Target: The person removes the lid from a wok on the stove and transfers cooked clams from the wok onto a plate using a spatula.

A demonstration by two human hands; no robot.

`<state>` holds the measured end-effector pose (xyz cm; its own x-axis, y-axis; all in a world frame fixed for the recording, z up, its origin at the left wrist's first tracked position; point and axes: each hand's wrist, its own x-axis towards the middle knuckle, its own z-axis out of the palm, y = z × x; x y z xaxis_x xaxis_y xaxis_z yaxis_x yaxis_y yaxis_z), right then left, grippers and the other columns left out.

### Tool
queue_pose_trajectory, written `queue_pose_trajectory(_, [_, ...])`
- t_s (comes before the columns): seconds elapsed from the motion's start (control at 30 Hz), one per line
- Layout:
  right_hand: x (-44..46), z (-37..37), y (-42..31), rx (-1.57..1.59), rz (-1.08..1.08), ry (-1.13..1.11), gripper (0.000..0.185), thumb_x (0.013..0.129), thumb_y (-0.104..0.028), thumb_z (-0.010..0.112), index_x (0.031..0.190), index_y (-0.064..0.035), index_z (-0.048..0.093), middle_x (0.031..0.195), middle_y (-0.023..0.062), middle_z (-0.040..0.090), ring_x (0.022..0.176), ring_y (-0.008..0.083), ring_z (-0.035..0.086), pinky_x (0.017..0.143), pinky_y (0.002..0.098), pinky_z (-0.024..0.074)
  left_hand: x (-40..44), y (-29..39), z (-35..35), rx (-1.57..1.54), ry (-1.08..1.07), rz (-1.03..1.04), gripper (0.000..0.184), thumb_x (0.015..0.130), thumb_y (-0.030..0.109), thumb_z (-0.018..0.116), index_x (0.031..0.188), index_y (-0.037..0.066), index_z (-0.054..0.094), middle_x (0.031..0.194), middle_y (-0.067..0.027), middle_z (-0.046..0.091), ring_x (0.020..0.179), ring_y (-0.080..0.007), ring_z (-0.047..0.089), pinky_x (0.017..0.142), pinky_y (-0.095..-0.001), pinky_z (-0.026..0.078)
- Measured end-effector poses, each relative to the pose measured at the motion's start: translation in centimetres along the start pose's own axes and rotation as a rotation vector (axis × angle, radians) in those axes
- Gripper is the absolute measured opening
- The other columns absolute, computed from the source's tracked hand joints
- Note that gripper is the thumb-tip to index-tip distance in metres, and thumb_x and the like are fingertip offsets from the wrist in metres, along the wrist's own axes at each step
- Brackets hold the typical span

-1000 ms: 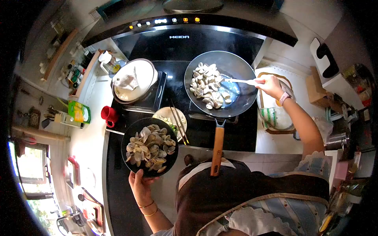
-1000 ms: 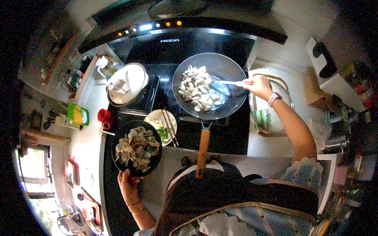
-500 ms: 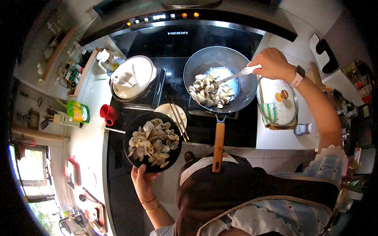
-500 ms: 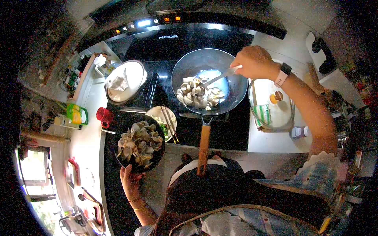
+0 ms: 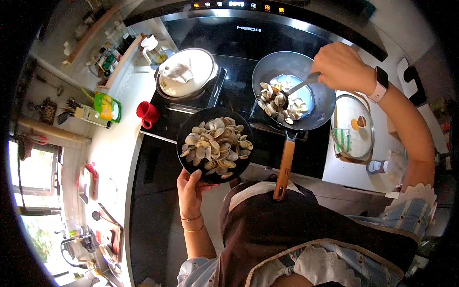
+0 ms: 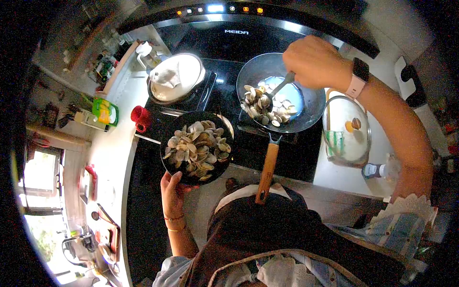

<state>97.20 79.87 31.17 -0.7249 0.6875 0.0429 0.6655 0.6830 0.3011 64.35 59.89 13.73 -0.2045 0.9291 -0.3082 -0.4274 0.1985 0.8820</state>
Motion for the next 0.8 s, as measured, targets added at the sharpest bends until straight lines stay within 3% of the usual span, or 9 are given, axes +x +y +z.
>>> queue_pose_trajectory(0.17, [0.5,0.2,0.2,-0.028,0.001,-0.021,0.004,0.056,-0.007,0.062,0.058,-0.0042,0.063,0.064,0.0171,0.06,0.065,0.0343,0.061,0.056,0.0436,0.0487,0.6,-0.7,-1.0,0.028,-0.045,-0.034,0.028,0.086,0.009,0.049,0.111,-0.005,0.049,0.091,-0.0142,0.064,0.056,-0.0207,0.065,0.045,-0.0218,0.052])
queue_pose_trajectory(0.23, [0.4,-0.3,0.1,-0.04,0.029,-0.052,0.004,0.056,-0.007,0.062,0.058,-0.0042,0.063,0.064,0.0166,0.06,0.065,0.0344,0.061,0.055,0.0437,0.0484,0.9,-1.0,-1.0,-0.088,-0.034,0.006,0.027,0.085,0.006,0.051,0.106,-0.01,0.045,0.085,-0.0221,0.064,0.058,-0.028,0.066,0.048,-0.025,0.057])
queue_pose_trajectory(0.33, [0.3,-0.6,0.3,-0.05,0.149,-0.237,0.014,0.061,-0.012,0.068,0.074,-0.0088,0.071,0.069,0.013,0.063,0.071,0.0293,0.061,0.063,0.0399,0.0478,1.0,-0.8,-1.0,-0.04,-0.044,-0.012,0.027,0.085,0.006,0.052,0.106,-0.01,0.044,0.084,-0.0212,0.064,0.057,-0.0272,0.066,0.048,-0.0255,0.057])
queue_pose_trajectory(0.53, [-1.1,1.7,2.2,0.068,0.045,0.083,0.015,0.056,-0.009,0.061,0.068,-0.0077,0.069,0.065,0.0148,0.061,0.065,0.0335,0.061,0.06,0.0438,0.049,1.2,-0.8,-0.6,-0.028,-0.027,0.001,0.027,0.085,0.004,0.05,0.107,-0.01,0.043,0.085,-0.0205,0.063,0.058,-0.0274,0.066,0.048,-0.0252,0.057])
queue_pose_trajectory(0.63, [-2.3,2.5,3.9,0.111,0.131,-0.101,0.018,0.06,-0.012,0.064,0.077,-0.0096,0.071,0.071,0.0144,0.064,0.07,0.0316,0.063,0.063,0.0433,0.0494,1.4,-0.7,-0.2,0.018,0.001,0.001,0.025,0.085,0.003,0.049,0.107,-0.009,0.043,0.085,-0.0202,0.063,0.057,-0.0274,0.066,0.046,-0.0251,0.056])
queue_pose_trajectory(0.7, [-4.8,5.1,5.9,0.341,0.347,-0.178,0.022,0.065,-0.019,0.069,0.086,-0.0116,0.071,0.076,0.0133,0.066,0.074,0.0287,0.064,0.066,0.0425,0.0494,1.7,-1.2,0.0,-0.038,0.022,0.006,0.024,0.085,0.003,0.048,0.105,-0.009,0.043,0.084,-0.0199,0.063,0.057,-0.0271,0.066,0.045,-0.025,0.056])
queue_pose_trajectory(0.73, [-7.1,8.9,7.5,0.286,0.307,-0.028,0.026,0.068,-0.025,0.073,0.091,-0.014,0.072,0.077,0.0113,0.067,0.071,0.0243,0.063,0.064,0.0385,0.0488,1.7,-1.1,0.2,-0.037,0.021,0.01,0.024,0.085,0.003,0.048,0.105,-0.009,0.043,0.084,-0.0199,0.063,0.057,-0.0271,0.066,0.045,-0.025,0.056])
queue_pose_trajectory(0.77, [-8.3,10.3,7.9,0.618,0.477,-0.161,0.027,0.068,-0.025,0.074,0.093,-0.0153,0.072,0.075,0.0088,0.066,0.065,0.0217,0.061,0.061,0.0338,0.0469,1.8,-1.1,0.4,-0.019,0.025,-0.001,0.024,0.085,0.003,0.048,0.105,-0.009,0.044,0.084,-0.02,0.063,0.057,-0.0268,0.066,0.045,-0.0248,0.055])
queue_pose_trajectory(0.8, [-9.5,10.7,7.3,0.55,0.555,-0.232,0.026,0.068,-0.023,0.074,0.093,-0.0139,0.072,0.074,0.0079,0.067,0.062,0.0177,0.059,0.058,0.0302,0.0443,1.8,-1.1,0.7,-0.001,0.03,-0.013,0.023,0.085,0.003,0.048,0.104,-0.009,0.044,0.084,-0.0201,0.063,0.057,-0.0266,0.066,0.045,-0.0246,0.055])
